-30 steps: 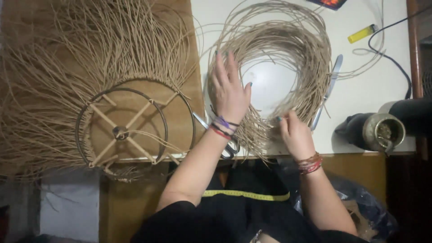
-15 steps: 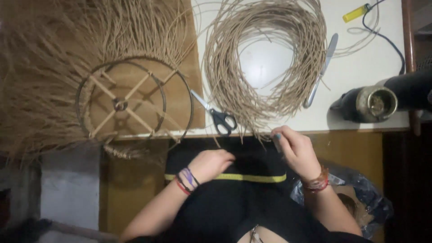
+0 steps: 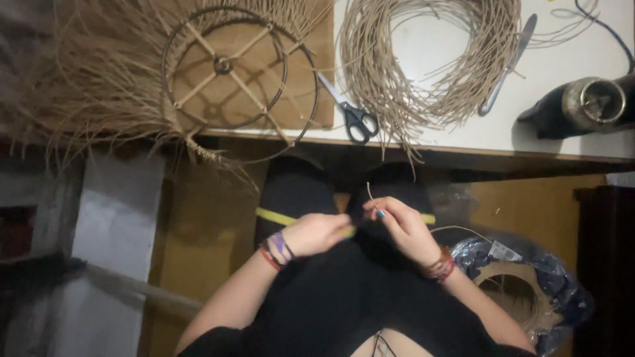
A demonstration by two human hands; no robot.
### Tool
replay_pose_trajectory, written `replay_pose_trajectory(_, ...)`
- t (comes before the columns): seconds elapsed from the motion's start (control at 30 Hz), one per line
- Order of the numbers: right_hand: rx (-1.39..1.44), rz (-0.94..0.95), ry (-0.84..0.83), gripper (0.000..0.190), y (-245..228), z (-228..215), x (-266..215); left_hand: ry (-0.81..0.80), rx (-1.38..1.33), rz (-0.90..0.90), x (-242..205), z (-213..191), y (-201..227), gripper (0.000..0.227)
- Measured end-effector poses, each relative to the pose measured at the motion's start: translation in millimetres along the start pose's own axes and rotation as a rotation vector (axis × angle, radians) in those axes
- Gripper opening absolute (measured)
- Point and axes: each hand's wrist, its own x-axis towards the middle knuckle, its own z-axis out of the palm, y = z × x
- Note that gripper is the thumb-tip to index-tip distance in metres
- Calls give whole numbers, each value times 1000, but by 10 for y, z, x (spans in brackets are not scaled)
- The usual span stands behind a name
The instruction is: Measuring lengths of natural fiber strips using a tape measure and cutting them with scissors
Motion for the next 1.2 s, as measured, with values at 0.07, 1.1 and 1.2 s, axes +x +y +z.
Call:
replay_pose_trajectory(0.07,-68,34,-32,23,118,110,-109,29,-33,86,1,-27,265,22)
replay_pose_trajectory(1.1,-252,81,-60,17,-87,257,-270,99,-1,311,-5,112,436,28)
replay_pose_trajectory(1.2,-233,89,-18,20,57,72,-314,102,-81,229,-261,-408,548,20)
